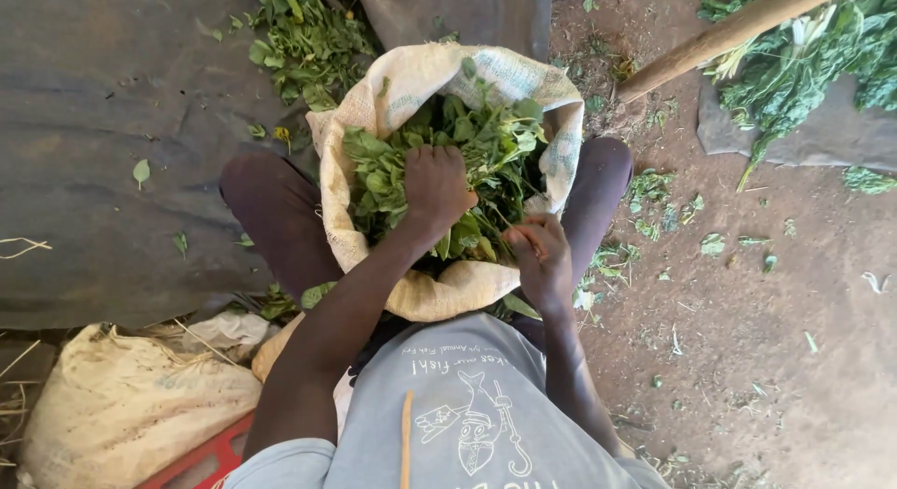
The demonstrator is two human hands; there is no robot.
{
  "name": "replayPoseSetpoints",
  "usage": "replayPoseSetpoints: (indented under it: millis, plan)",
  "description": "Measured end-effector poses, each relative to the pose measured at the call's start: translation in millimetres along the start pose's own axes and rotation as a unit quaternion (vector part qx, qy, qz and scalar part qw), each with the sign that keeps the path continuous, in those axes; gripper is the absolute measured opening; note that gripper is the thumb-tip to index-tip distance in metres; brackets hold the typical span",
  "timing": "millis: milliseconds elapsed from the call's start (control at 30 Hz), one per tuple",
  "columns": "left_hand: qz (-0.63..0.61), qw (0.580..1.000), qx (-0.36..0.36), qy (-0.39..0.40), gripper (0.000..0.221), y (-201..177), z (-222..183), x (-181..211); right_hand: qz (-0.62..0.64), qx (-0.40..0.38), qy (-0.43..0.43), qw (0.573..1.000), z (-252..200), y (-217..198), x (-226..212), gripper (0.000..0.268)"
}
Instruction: Sorting green leafy vegetables by hand and placing them into a large white sack while sitting on the ground.
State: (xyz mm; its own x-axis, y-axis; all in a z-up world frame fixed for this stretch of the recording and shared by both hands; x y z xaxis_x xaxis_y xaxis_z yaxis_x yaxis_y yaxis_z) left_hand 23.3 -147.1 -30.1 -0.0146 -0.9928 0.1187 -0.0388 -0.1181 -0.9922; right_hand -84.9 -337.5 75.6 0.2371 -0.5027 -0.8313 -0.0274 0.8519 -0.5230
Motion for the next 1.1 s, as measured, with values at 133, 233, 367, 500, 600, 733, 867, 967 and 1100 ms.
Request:
replayPoseSetpoints:
  millis: [133, 233, 367, 500, 600, 733, 867, 967, 1100]
  plan:
    - [0.048, 0.996, 0.077, 0.005, 0.065, 15, -11, 24, 0.084, 0.055, -0.077, 0.992, 48, 28, -26, 0.022]
    - [0.021, 0.997, 0.070, -0.002, 0.053, 24, -14, 25, 0.176, 0.087, -0.021, 0.980, 86, 63, 2, 0.027]
    - [-0.089, 0.993, -0.079, -0.024, 0.082, -34, -42, 18, 0.274, 0.065, 0.044, 0.959, 106, 74, 26, 0.033]
    - [-0.234, 0.953, -0.195, -0.004, 0.093, -75, -58, -3, 0.256, -0.029, -0.005, 0.966, 96, 56, 32, 0.040]
    - [-0.279, 0.902, -0.321, -0.069, 0.074, -45, -55, -23, 0.241, -0.124, 0.031, 0.962, 87, 66, 51, 0.040]
    - [-0.273, 0.925, -0.258, -0.054, 0.034, -30, -32, -64, 0.286, -0.197, 0.044, 0.937, 88, 64, 67, 0.075]
    - [-0.126, 0.980, -0.148, -0.053, 0.042, -33, -9, -93, 0.281, -0.278, 0.009, 0.918, 89, 65, 46, 0.114]
    - [-0.177, 0.969, -0.152, -0.082, 0.040, -54, -4, -83, 0.276, -0.237, 0.014, 0.931, 90, 71, 45, 0.051]
    - [-0.267, 0.950, -0.153, -0.050, 0.042, -112, -19, -59, 0.265, -0.176, 0.012, 0.948, 88, 82, 51, 0.041]
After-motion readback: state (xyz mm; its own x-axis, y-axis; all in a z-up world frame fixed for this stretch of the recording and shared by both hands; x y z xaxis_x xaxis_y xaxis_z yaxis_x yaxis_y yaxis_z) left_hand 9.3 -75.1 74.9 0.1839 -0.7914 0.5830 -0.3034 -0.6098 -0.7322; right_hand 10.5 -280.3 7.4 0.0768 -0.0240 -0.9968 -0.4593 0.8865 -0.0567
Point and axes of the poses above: each hand's wrist, its own z-axis towards the middle knuckle, its own y-axis out of the palm, x = y × z, the point moved 4 cm from there along z, towards the middle knuckle, and after that the axes turned 9 degrees about -y, right-handed, at the moved point
